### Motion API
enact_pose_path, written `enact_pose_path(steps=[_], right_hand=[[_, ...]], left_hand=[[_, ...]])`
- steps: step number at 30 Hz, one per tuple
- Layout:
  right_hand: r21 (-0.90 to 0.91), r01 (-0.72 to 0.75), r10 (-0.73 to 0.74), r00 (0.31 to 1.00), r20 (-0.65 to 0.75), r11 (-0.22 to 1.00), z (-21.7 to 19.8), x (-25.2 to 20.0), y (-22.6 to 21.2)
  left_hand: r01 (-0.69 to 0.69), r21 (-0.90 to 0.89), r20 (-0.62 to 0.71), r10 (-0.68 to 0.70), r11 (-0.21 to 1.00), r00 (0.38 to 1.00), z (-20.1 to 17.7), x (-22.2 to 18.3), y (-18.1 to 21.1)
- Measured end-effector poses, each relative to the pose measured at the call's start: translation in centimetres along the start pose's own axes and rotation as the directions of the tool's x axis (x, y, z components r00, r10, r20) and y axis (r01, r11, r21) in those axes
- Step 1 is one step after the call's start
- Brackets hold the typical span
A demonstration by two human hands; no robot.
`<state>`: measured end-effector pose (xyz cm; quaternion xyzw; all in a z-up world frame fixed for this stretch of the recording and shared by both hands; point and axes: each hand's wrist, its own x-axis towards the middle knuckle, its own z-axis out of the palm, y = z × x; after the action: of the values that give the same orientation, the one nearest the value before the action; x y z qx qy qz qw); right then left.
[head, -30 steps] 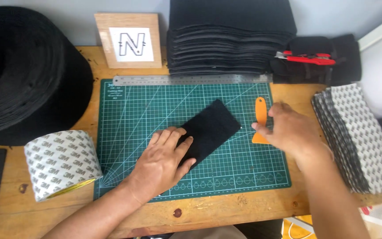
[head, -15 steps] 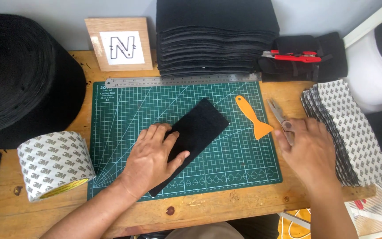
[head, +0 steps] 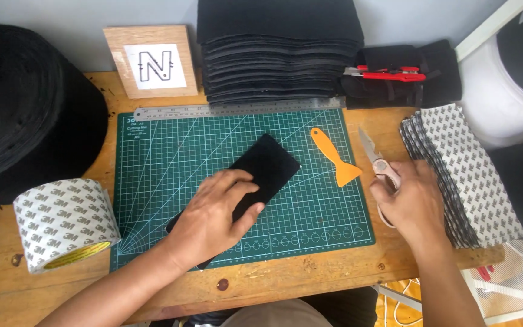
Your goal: Applying adhesive tape to fabric strips and trimming the edges with scissors
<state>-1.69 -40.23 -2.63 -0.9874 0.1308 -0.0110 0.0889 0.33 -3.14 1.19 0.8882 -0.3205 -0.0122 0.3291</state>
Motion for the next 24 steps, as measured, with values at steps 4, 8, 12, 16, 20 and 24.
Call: enact_pose_path(steps=[4,8,12,16,20,24], right_hand=[[0.257,0.022,-0.040,0.997,0.066,0.966,-3.2,-2.0,-5.5],[0.973,-0.232,-0.516,0.832,0.202,0.007,0.1,-2.3,-9.0],[0.789,-0.583,-0.807,0.553,0.209,-0.196,-0.4,-2.4,-13.7],[0.838,-0.519,-0.771,0.599,0.216,-0.168,0.3,-2.1,-15.4],[0.863,-0.485,-0.745,0.626,0.231,-0.139,0.5,-1.0,-16.0],[0.825,-0.515,-0.816,0.565,0.120,-0.235,1.7,0.0,-14.6]], left_hand=[[0.086,-0.264,-0.003,-0.090,0.961,0.996,0.5,1.2,0.4],[0.030,-0.738,-0.059,-0.108,0.675,0.992,1.5,2.2,0.3],[0.079,-0.972,0.016,-0.271,0.221,0.962,1.6,2.3,-0.3],[0.062,-0.986,-0.004,-0.387,0.157,0.922,1.4,1.7,-1.3],[-0.010,-0.988,-0.074,-0.425,0.152,0.902,1.7,2.0,-2.3],[0.020,-0.971,-0.091,-0.446,0.237,0.890,1.7,1.8,-2.9]])
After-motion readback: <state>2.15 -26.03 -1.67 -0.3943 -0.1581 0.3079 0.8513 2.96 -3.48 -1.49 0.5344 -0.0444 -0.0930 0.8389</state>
